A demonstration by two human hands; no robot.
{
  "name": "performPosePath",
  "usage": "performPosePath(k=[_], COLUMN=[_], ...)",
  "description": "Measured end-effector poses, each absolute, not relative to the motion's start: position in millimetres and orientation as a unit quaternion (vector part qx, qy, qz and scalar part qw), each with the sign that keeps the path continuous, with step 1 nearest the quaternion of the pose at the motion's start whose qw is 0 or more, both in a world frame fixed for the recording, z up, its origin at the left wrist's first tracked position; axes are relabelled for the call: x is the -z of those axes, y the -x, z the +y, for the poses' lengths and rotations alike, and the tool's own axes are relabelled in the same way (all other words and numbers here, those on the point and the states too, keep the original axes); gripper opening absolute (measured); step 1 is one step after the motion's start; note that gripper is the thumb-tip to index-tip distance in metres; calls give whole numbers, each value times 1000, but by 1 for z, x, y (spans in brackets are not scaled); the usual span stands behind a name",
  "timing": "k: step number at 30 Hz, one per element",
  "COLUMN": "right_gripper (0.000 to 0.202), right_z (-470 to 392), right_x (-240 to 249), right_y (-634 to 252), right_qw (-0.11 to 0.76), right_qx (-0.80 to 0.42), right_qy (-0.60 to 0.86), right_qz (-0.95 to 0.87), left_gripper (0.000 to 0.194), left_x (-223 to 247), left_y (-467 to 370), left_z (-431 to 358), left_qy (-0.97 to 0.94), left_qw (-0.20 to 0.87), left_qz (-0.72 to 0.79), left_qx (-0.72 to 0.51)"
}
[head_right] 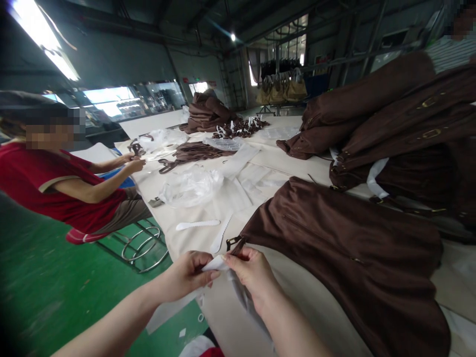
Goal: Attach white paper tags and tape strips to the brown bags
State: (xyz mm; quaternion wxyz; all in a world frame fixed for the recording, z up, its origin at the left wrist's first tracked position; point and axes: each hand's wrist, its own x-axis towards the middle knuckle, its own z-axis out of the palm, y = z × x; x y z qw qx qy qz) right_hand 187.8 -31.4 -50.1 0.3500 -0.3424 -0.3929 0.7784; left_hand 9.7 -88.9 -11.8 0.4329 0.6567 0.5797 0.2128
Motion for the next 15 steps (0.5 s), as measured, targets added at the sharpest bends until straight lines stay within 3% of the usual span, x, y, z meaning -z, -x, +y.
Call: performPosePath(k=[4,8,11,15], right_gripper=[33,33,28,36], right_z=[-27,-22,-25,-33], right_x=[45,39,39,46], right_y=[-193,-196,-193,-185], right_qw=[328,301,338,324], right_qx=[-840,-880,-849,-824], right_qy=[326,328,353,368], right_qz=[-282,-165,-199,-283], left_gripper=[48,50,50,55], left_x=[-15,-32,-33,-31], left_y=[-5,-2,-3,-7], left_z=[-77,-66,-60,-56], left_qy=[-678,-742,-780,-738], left_qw=[487,418,356,392], left_qz=[532,517,509,547], left_qx=[-143,-86,-74,-56])
